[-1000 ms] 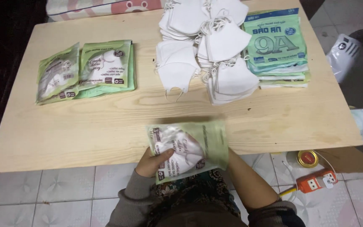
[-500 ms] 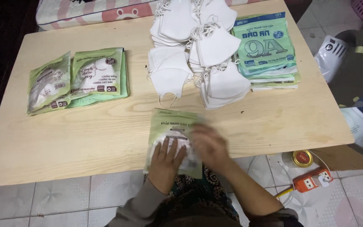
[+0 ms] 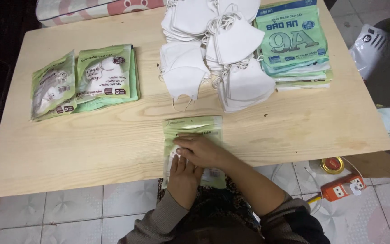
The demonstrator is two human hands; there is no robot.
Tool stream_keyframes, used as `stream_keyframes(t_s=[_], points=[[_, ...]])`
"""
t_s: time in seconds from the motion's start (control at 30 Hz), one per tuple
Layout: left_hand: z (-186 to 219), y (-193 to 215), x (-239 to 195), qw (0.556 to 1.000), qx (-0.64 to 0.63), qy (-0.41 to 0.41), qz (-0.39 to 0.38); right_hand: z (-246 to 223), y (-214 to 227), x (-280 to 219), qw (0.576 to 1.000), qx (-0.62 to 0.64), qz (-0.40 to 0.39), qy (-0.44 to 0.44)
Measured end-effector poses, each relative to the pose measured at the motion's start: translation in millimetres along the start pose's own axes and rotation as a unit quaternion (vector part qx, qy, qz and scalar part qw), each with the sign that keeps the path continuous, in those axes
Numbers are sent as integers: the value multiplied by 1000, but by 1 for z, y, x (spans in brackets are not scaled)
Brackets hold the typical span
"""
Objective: Folding face masks and placing them into plastic packaging bags
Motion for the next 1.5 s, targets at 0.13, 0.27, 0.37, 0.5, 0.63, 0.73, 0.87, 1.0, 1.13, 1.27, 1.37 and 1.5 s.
stream_keyframes(t_s=[0.13,0.27,0.37,0.5,0.63,0.73,0.87,1.0,1.13,1.27,1.37,1.5], points=[[-1,-13,-9,999,-6,10,-39,10,6,-19,1000,0,26,17],[0,-10,-7,999,-5,21,-35,0,23,-51,999,1,47,-5],[-7,-13,-9,999,-17,7,-50,-10,39,-77,994,-23,105,9],[-28,33,15,983,-163,0,-87,-19,60,-128,981,8,180,-77],[-32,103,28,874,-482,49,40,-29,60,-164,915,85,380,-104],[-39,99,22,721,-626,297,17,-24,52,-172,827,240,498,-107],[-69,67,-3,346,-903,194,166,-2,36,-166,848,247,462,-75],[-123,95,-18,364,-804,365,296,-9,38,-152,863,234,441,-79],[-181,144,-23,587,-405,537,451,-9,39,-138,877,238,413,-52],[-234,181,-15,826,-86,265,490,11,32,-130,871,251,410,-100],[-285,181,-5,913,28,149,379,16,27,-125,878,224,405,-120],[-366,135,-1,936,152,211,238,18,29,-116,884,142,411,-172]])
Point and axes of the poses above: each hand's wrist, its own x-axis towards the middle knuckle, its own y-axis out of the back of the hand, z = x × y, the point moved 2 cm from there along x, towards the middle knuckle, and after that the axes turned 8 degrees about x, right-handed, at the moved point
